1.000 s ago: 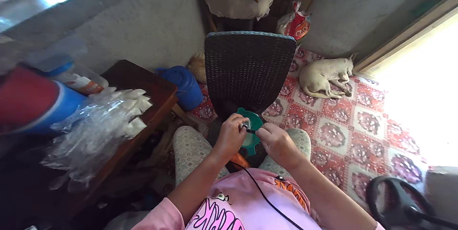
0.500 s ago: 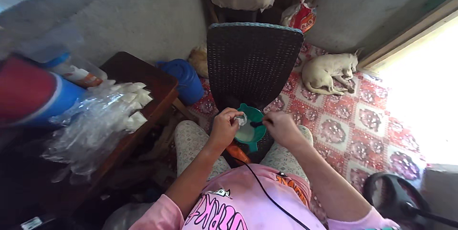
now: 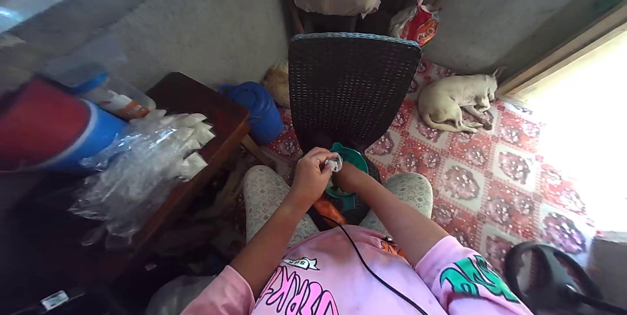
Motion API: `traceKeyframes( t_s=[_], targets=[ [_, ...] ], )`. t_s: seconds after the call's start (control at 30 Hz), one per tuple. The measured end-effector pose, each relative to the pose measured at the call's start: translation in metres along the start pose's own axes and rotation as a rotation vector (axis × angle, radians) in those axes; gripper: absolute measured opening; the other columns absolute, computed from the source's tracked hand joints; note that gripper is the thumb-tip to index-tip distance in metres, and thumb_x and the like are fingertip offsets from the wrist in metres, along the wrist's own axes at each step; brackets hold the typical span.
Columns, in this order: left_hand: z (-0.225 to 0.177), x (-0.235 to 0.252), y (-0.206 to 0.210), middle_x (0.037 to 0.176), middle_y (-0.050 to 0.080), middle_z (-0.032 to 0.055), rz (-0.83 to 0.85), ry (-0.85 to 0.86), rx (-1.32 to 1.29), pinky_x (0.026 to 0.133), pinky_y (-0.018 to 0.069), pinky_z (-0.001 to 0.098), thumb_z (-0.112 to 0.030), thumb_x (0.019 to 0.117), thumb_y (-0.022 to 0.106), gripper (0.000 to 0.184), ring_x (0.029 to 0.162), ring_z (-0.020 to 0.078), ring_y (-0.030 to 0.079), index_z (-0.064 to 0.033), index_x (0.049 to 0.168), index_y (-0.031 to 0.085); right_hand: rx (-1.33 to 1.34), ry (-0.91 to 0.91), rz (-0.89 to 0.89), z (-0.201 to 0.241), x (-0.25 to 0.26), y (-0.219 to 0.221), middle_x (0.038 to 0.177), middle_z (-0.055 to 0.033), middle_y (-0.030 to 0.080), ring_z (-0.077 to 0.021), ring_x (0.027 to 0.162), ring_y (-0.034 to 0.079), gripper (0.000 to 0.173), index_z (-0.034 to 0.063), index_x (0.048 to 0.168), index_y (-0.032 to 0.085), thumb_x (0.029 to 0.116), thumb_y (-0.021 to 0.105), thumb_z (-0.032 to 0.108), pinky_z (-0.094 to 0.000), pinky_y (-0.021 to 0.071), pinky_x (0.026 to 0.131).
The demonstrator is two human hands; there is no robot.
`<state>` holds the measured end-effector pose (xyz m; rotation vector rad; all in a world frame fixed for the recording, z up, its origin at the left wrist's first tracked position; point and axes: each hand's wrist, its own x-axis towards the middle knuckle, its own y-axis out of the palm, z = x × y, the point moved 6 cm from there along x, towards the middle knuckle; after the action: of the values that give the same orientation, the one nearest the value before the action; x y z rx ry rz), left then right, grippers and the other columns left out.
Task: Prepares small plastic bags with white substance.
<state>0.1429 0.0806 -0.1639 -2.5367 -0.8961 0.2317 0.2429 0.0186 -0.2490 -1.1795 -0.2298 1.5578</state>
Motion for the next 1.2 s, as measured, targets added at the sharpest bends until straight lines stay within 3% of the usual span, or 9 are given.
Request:
traceKeyframes(
  t_s=[0.03, 0.1, 0.23, 0.33, 0.43, 0.7, 1.03, 1.1, 1.2],
  targets=[
    [0.001, 0.000, 0.000, 0.123, 0.066, 0.0065, 0.005, 0.000, 0.001, 0.078, 0.0629, 0.0298, -0.001, 0.0953, 0.063, 0.027, 0.087, 0.0117, 0.070, -0.0086, 0.118, 0.075, 0.060, 0.024, 0.011, -0.006, -0.001, -0.005, 0.100, -0.0217, 0.069, -0.0344, 0.086, 0.069, 0.022, -0.0020, 0.112, 0.067, 0.0979, 0.061, 0.013, -0.0548, 0.0561, 0.080],
    [0.001, 0.001, 0.001, 0.123, 0.066, 0.0069, 0.013, -0.003, -0.001, 0.079, 0.0629, 0.0303, -0.001, 0.0960, 0.064, 0.026, 0.089, 0.0121, 0.070, -0.0086, 0.119, 0.075, 0.185, 0.074, 0.027, -0.016, -0.009, -0.016, 0.087, -0.0157, 0.070, -0.0257, 0.072, 0.068, 0.020, -0.0008, 0.103, 0.070, 0.0995, 0.060, 0.016, -0.0471, 0.0577, 0.072],
    [0.000, 0.000, 0.001, 0.122, 0.066, 0.0077, 0.017, 0.001, -0.018, 0.078, 0.0630, 0.0300, -0.001, 0.0961, 0.063, 0.026, 0.088, 0.0125, 0.070, -0.0078, 0.118, 0.074, 0.427, 0.103, -0.039, -0.028, -0.045, -0.036, 0.086, -0.0084, 0.070, -0.0139, 0.067, 0.066, 0.018, 0.0015, 0.111, 0.070, 0.1016, 0.060, 0.013, -0.0329, 0.0576, 0.067],
    [0.003, 0.001, 0.003, 0.122, 0.066, 0.0090, 0.016, 0.007, -0.015, 0.078, 0.0630, 0.0323, -0.001, 0.0958, 0.063, 0.026, 0.087, 0.0143, 0.070, -0.0076, 0.118, 0.074, 0.580, 0.104, -0.135, -0.037, -0.075, -0.046, 0.088, -0.0054, 0.071, -0.0102, 0.067, 0.067, 0.019, 0.0048, 0.117, 0.070, 0.1013, 0.062, 0.012, -0.0275, 0.0585, 0.065],
    [0.005, 0.003, 0.005, 0.122, 0.066, 0.0090, 0.020, -0.005, -0.001, 0.078, 0.0628, 0.0321, -0.001, 0.0957, 0.062, 0.027, 0.085, 0.0143, 0.070, -0.0074, 0.119, 0.074, 0.695, 0.077, -0.285, -0.040, -0.107, -0.058, 0.088, -0.0031, 0.073, -0.0080, 0.067, 0.068, 0.017, 0.0071, 0.114, 0.072, 0.1008, 0.063, 0.011, -0.0242, 0.0585, 0.062],
    [-0.002, 0.004, 0.017, 0.120, 0.065, 0.0095, 0.050, -0.003, 0.001, 0.075, 0.0613, 0.0299, -0.001, 0.0945, 0.062, 0.027, 0.082, 0.0124, 0.068, -0.0065, 0.118, 0.074, 0.890, -0.099, -0.644, -0.026, -0.161, -0.077, 0.091, -0.0067, 0.076, -0.0125, 0.066, 0.071, 0.014, 0.0044, 0.108, 0.075, 0.0986, 0.065, 0.005, -0.0250, 0.0604, 0.060],
    [-0.013, 0.001, 0.024, 0.121, 0.065, 0.0100, 0.010, 0.055, 0.048, 0.075, 0.0610, 0.0272, -0.003, 0.0947, 0.064, 0.029, 0.083, 0.0110, 0.068, -0.0053, 0.122, 0.073, 0.761, -0.022, -0.781, -0.011, -0.145, -0.062, 0.089, -0.0031, 0.075, -0.0071, 0.066, 0.070, 0.015, 0.0058, 0.108, 0.075, 0.0991, 0.064, 0.009, -0.0222, 0.0601, 0.061],
    [-0.015, 0.000, 0.027, 0.120, 0.066, 0.0097, 0.020, 0.067, 0.044, 0.075, 0.0606, 0.0266, -0.005, 0.0948, 0.064, 0.027, 0.083, 0.0105, 0.068, -0.0052, 0.120, 0.073, 0.622, -0.037, -0.785, -0.006, -0.140, -0.058, 0.095, -0.0036, 0.075, -0.0080, 0.071, 0.071, 0.018, 0.0062, 0.111, 0.075, 0.0996, 0.062, 0.011, -0.0241, 0.0609, 0.066],
    [-0.018, -0.002, 0.032, 0.118, 0.066, 0.0081, 0.059, 0.065, 0.019, 0.076, 0.0608, 0.0261, -0.006, 0.0963, 0.063, 0.026, 0.081, 0.0097, 0.068, -0.0057, 0.120, 0.073, 0.267, -0.073, -0.820, 0.008, -0.134, -0.050, 0.105, -0.0103, 0.075, -0.0178, 0.089, 0.073, 0.025, 0.0036, 0.118, 0.073, 0.0986, 0.059, 0.009, -0.0344, 0.0603, 0.084]
  ],
)
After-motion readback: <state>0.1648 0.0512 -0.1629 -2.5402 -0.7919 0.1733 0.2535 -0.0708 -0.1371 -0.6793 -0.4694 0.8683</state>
